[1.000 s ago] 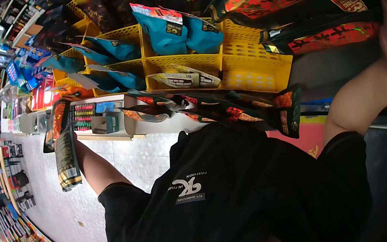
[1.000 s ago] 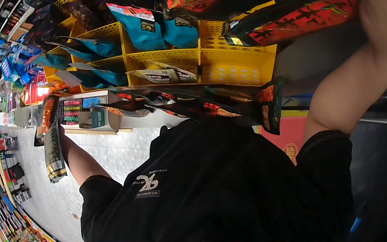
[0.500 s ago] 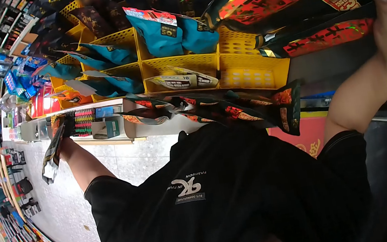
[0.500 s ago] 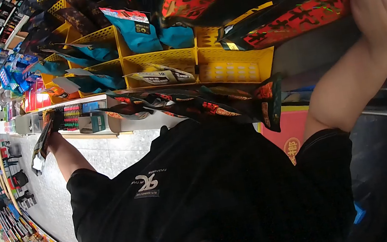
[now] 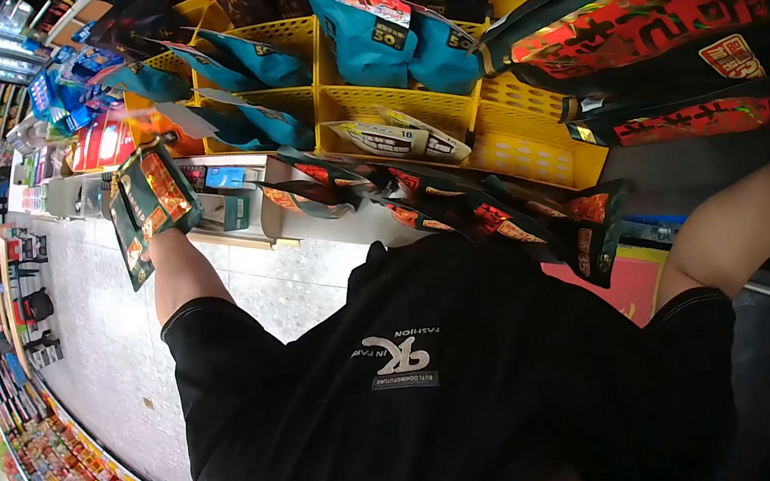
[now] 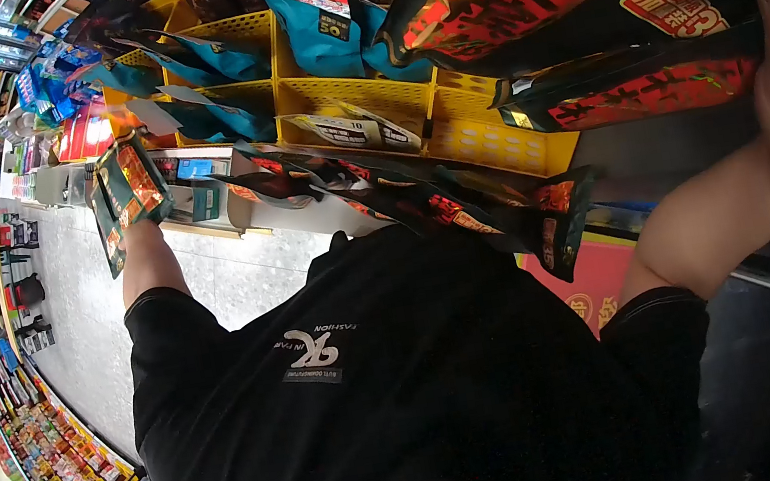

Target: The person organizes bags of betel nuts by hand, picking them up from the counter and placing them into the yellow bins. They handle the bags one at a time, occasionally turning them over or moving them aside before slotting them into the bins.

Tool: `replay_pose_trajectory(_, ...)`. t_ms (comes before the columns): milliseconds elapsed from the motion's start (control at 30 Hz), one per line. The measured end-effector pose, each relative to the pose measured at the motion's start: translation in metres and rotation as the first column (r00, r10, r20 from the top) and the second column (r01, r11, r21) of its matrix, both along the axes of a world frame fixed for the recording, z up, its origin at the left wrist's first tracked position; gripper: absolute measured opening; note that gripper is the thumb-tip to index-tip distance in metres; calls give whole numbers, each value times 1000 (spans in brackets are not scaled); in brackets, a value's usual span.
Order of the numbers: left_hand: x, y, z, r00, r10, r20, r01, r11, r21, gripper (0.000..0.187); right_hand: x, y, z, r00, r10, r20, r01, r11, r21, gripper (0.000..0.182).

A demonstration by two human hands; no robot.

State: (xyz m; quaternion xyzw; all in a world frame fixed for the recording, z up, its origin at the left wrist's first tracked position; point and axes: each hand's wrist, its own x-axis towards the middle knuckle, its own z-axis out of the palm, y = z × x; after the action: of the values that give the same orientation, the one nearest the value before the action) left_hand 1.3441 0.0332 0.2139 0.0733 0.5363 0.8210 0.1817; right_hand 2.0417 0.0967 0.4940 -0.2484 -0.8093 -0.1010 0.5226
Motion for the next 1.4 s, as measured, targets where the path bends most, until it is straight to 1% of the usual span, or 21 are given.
replay_pose_trajectory(67,-20,11,-8,999,18,39,-18,1000,-9,24,3,-2,-1,1000,22,-9,-23,999,-26,49)
replay_pose_trajectory(133,-12,-3,-12,997,36,74,-34,999,-19,24,4,-6,-1,999,43,-22,-44,998,-51,49)
replay_pose_trajectory(200,-13,1,-18,993,50,107,-47,998,-29,24,3,-9,-1,999,-42,25,44,992,-116,48)
replay_pose_trajectory(300,-15,7,-28,985,68,159,-60,997,-53,24,-6,-3,-7,999,12,-37,-14,999,-51,48)
replay_pose_trajectory(400,-18,17,-39,972,93,214,-80,994,-70,25,-7,-1,-11,998,55,-19,-57,994,-91,48)
replay_pose_trajectory(533,-16,25,-49,949,128,288,-108,990,-87,25,-2,4,-13,999,28,-22,-29,997,-64,47)
replay_pose_trajectory(600,-8,12,-61,935,144,323,-119,988,-97,25,-3,1,-12,996,74,-40,-78,992,-96,47)
replay_pose_trajectory(633,-6,20,-66,928,152,340,-124,987,-103,26,14,2,-19,996,74,-39,-77,992,-97,47)
replay_pose_trajectory(667,-4,29,-70,920,160,357,-129,986,-109,26,46,4,-33,967,-206,-150,175,965,-196,39)
replay_pose_trajectory(700,26,6,-76,912,168,374,-134,984,-115,26,64,5,-41,851,-475,-225,397,861,-317,42)
replay_pose_trajectory(800,26,5,-91,895,183,408,-143,982,-126,27,44,-3,-41,841,-458,-287,368,874,-316,41)
replay_pose_trajectory(867,17,3,-107,894,74,441,-44,996,-78,31,54,-1,-42,867,-415,-275,324,890,-320,38)
replay_pose_trajectory(933,26,1,-98,885,93,456,-43,992,-119,31,64,0,-40,892,-369,-262,277,903,-328,36)
replay_pose_trajectory(1000,31,-1,-93,875,114,470,-42,986,-161,31,68,1,-34,961,-276,-24,254,911,-325,28)
replay_pose_trajectory(1033,31,-2,-94,879,86,470,-15,988,-153,31,66,3,-37,961,-275,-24,253,911,-325,28)
replay_pose_trajectory(1100,34,-2,-93,881,56,469,13,990,-142,32,56,8,-47,953,-236,-192,218,970,-111,20)
replay_pose_trajectory(1133,38,-4,-91,889,42,456,25,990,-139,34,53,7,-45,952,-237,-192,219,969,-111,20)
replay_pose_trajectory(1200,48,-6,-87,897,24,441,40,990,-136,35,46,3,-41,950,-152,-272,39,925,-379,22)
replay_pose_trajectory(1267,62,-8,-82,941,-10,338,41,996,-83,40,25,-4,-36,968,-111,-227,23,932,-361,24)
replay_pose_trajectory(1300,68,-8,-79,941,-14,338,45,996,-81,40,17,-7,-34,981,-70,-179,4,938,-345,25)
replay_pose_trajectory(1400,77,-13,-74,944,-83,318,90,996,-8,43,10,-9,-31,973,-67,-220,-28,915,-403,17)
